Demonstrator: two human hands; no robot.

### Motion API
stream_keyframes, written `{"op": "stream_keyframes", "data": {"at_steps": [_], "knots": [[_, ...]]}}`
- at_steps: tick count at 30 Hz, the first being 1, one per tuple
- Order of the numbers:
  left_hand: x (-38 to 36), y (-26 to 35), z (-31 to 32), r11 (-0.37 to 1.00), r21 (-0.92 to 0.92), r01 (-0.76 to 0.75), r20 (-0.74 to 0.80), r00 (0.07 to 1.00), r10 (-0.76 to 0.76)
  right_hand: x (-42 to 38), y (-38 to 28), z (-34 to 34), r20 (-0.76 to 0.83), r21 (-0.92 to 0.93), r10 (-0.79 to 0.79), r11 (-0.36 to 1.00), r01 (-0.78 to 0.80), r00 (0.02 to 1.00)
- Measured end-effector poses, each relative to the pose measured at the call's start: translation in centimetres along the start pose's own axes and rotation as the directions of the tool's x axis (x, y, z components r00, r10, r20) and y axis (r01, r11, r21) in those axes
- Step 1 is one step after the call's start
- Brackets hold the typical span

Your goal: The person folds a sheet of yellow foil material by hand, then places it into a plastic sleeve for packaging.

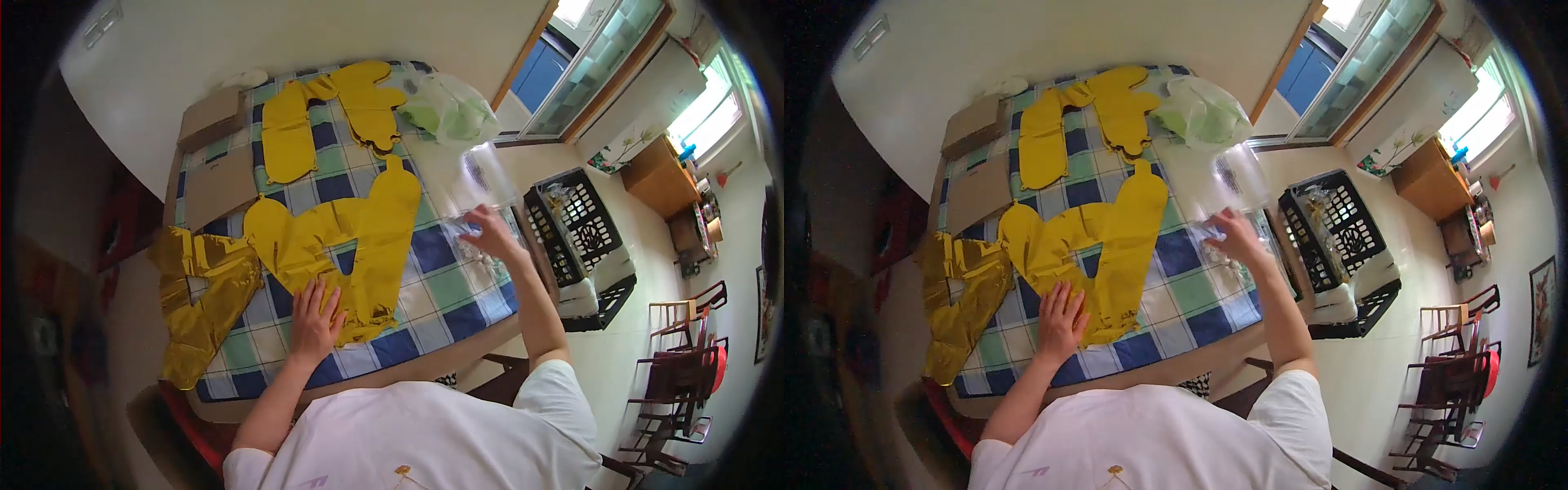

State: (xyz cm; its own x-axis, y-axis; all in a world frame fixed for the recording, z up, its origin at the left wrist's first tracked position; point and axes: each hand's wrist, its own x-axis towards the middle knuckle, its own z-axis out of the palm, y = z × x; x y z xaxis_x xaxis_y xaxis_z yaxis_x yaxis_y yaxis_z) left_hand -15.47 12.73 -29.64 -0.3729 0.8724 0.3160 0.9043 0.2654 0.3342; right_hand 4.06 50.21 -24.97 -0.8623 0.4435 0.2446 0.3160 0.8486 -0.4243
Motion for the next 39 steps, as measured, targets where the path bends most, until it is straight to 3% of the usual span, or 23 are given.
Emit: {"op": "stream_keyframes", "data": {"at_steps": [1, 2, 4, 7, 10, 13, 16, 19, 22, 25, 26, 28, 31, 34, 37, 39], "knots": [[0.2, 0.0, -0.1, 1.000, 0.006, -0.011, -0.007, 1.000, 0.011, 0.1, -0.2, 0.9, 0.088, 0.023, -0.079, 0.997, 0.077, 0.993], [0.1, -0.1, 0.1, 1.000, 0.000, -0.006, 0.003, 1.000, 0.006, 0.3, 1.2, 1.7, 0.261, 0.033, -0.055, 0.998, 0.048, 0.964], [-0.1, -0.3, 0.5, 1.000, -0.003, 0.011, 0.013, 1.000, -0.011, 1.3, 1.2, 0.5, 0.395, -0.216, 0.036, 0.975, 0.055, 0.918], [0.0, -0.4, 0.5, 1.000, -0.003, 0.005, 0.016, 1.000, -0.004, 6.5, -0.7, -0.5, 0.302, -0.064, -0.028, 0.997, 0.049, 0.953], [-0.1, -0.4, 0.4, 1.000, -0.008, -0.014, -0.012, 1.000, 0.014, 12.6, -2.6, 3.3, 0.023, -0.043, -0.092, 0.995, 0.093, 0.995], [0.0, -0.2, 0.1, 1.000, 0.015, -0.006, 0.013, 1.000, 0.006, 19.0, -0.7, 9.6, -0.185, -0.152, -0.143, 0.982, 0.115, 0.972], [-0.2, -0.6, 0.8, 0.999, -0.032, 0.020, -0.007, 1.000, -0.020, 23.3, 1.0, 13.9, -0.225, -0.246, -0.198, 0.959, 0.141, 0.954], [0.1, -0.2, 0.1, 1.000, -0.012, -0.001, -0.016, 1.000, 0.001, 24.8, -0.4, 14.0, -0.007, -0.373, 0.039, 0.927, -0.039, 0.999], [0.1, -0.3, 0.2, 1.000, -0.010, -0.017, -0.011, 1.000, 0.017, 24.6, -0.6, 14.0, -0.182, -0.150, -0.021, 0.989, -0.007, 0.983], [0.1, -0.3, 0.0, 1.000, -0.014, -0.018, -0.014, 1.000, 0.018, 24.5, -0.8, 12.7, -0.062, -0.070, -0.026, 0.997, 0.022, 0.998], [0.0, -0.3, 0.1, 1.000, -0.009, -0.024, -0.028, 0.999, 0.024, 25.1, -0.8, 11.8, 0.025, 0.130, 0.123, 0.984, -0.125, 0.992], [-0.1, -0.5, 0.6, 0.999, 0.000, -0.032, -0.054, 0.998, 0.032, 27.4, -0.1, 9.9, 0.273, 0.452, 0.342, 0.779, -0.434, 0.899], [-0.3, -0.8, 1.2, 0.999, -0.031, -0.030, -0.058, 0.998, 0.028, 29.0, 1.4, 8.5, 0.125, 0.443, 0.336, 0.823, -0.356, 0.934], [-0.3, -0.8, 1.1, 0.999, -0.033, -0.020, -0.051, 0.999, 0.018, 28.5, -0.8, 6.5, -0.162, 0.341, 0.365, 0.893, -0.295, 0.917], [-0.7, -0.9, 1.5, 1.000, -0.014, -0.021, -0.074, 0.997, 0.020, 28.5, -1.5, 6.4, -0.331, -0.011, 0.148, 0.987, -0.160, 0.932], [-0.9, -1.0, 1.6, 0.999, 0.007, -0.041, -0.083, 0.996, 0.042, 28.5, -1.9, 6.4, -0.392, 0.194, 0.141, 0.979, -0.069, 0.909]]}}
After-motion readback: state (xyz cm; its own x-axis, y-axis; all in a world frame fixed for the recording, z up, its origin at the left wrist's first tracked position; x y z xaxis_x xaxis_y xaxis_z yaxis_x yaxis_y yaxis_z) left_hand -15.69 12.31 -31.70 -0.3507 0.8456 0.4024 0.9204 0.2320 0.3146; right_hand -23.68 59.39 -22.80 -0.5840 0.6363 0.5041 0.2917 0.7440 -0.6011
